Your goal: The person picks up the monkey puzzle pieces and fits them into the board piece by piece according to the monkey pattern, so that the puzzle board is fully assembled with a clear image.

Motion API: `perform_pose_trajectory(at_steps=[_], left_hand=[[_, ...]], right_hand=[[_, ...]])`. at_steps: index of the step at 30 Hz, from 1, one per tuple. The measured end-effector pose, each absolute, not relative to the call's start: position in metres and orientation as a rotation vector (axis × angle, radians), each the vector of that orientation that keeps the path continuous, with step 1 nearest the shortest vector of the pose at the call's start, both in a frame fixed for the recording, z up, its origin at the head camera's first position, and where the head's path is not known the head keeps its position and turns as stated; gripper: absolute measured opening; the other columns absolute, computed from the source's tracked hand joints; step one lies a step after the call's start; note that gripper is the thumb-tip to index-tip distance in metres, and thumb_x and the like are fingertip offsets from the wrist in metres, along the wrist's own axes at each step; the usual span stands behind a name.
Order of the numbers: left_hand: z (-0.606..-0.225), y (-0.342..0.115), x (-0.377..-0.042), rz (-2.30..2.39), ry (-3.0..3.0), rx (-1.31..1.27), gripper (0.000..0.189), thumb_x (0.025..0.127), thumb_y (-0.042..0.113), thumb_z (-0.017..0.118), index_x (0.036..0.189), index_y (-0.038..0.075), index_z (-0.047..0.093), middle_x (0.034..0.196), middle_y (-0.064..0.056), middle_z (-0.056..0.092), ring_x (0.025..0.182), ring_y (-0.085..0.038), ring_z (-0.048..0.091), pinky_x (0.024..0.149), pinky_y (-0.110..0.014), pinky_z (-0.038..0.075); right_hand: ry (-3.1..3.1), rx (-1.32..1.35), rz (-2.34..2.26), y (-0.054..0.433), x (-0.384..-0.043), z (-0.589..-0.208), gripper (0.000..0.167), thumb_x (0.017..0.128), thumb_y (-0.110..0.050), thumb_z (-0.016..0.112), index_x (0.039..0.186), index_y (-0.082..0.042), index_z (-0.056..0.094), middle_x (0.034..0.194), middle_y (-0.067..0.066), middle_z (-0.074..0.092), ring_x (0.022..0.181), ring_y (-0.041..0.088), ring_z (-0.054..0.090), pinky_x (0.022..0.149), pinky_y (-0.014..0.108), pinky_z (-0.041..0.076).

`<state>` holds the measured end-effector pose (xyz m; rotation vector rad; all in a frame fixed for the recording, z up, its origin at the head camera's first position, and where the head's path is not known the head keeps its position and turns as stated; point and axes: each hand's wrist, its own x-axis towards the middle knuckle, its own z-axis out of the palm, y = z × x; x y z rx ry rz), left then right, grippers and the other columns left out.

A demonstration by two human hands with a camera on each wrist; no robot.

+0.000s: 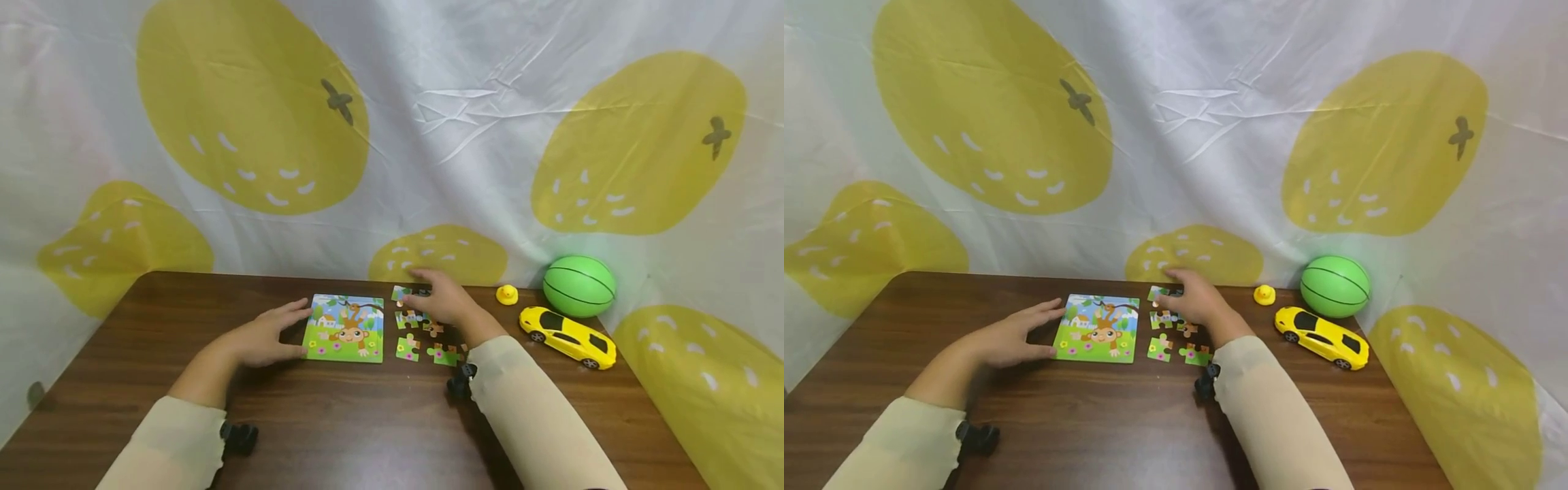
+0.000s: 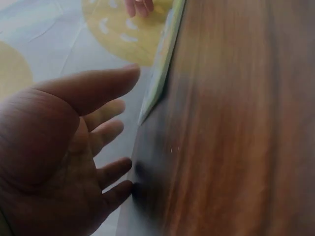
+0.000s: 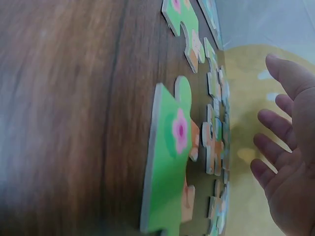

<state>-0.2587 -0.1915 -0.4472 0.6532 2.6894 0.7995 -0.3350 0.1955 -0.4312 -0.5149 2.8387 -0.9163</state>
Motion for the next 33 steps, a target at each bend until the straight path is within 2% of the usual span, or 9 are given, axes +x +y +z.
perform_pose_trajectory(at_steps=[3,11,21,28,33], left_hand=[[-0.448,-0.191,-0.265,0.747,2.688,0.659,0.089,0.095,0.05,0.076,0.168,0.017,0.038,0.181,-0.01,0.02,0.163,-0.056,0.018,0.122,-0.083,0.022],[-0.452,-0.192,-0.275,0.773,2.623,0.609,0.098,0.089,0.053,0.08,0.169,0.019,0.035,0.182,-0.006,0.018,0.168,-0.048,0.005,0.123,-0.085,0.013],[-0.452,-0.19,-0.271,0.668,2.67,0.629,0.096,0.09,0.053,0.079,0.169,0.018,0.036,0.181,-0.007,0.023,0.168,-0.046,0.012,0.123,-0.084,0.014],[-0.452,-0.188,-0.271,0.644,2.69,0.63,0.095,0.091,0.054,0.079,0.168,0.017,0.038,0.18,-0.007,0.025,0.167,-0.046,0.014,0.122,-0.085,0.015],[-0.452,-0.188,-0.27,0.636,2.697,0.623,0.094,0.091,0.055,0.079,0.167,0.016,0.039,0.18,-0.007,0.027,0.167,-0.046,0.015,0.122,-0.084,0.016]], right_hand=[[2.812,-0.508,-0.927,0.192,-0.338,-0.433,0.071,0.101,-0.041,0.075,0.163,-0.021,0.047,0.17,0.008,0.045,0.161,0.037,0.037,0.127,0.062,0.037],[2.797,-0.473,-0.901,0.183,-0.346,-0.436,0.068,0.101,-0.034,0.077,0.161,-0.021,0.05,0.169,0.007,0.047,0.16,0.036,0.039,0.126,0.061,0.04],[2.766,-0.408,-0.875,0.182,-0.355,-0.438,0.062,0.101,-0.028,0.077,0.157,-0.019,0.055,0.16,0.008,0.057,0.152,0.035,0.05,0.119,0.056,0.048],[2.754,-0.395,-0.825,0.185,-0.362,-0.44,0.059,0.099,-0.021,0.078,0.155,-0.017,0.058,0.159,0.008,0.058,0.153,0.036,0.048,0.119,0.056,0.049],[2.768,-0.386,-0.796,0.182,-0.363,-0.441,0.054,0.1,-0.021,0.077,0.152,-0.016,0.062,0.155,0.008,0.061,0.148,0.035,0.054,0.116,0.054,0.051]])
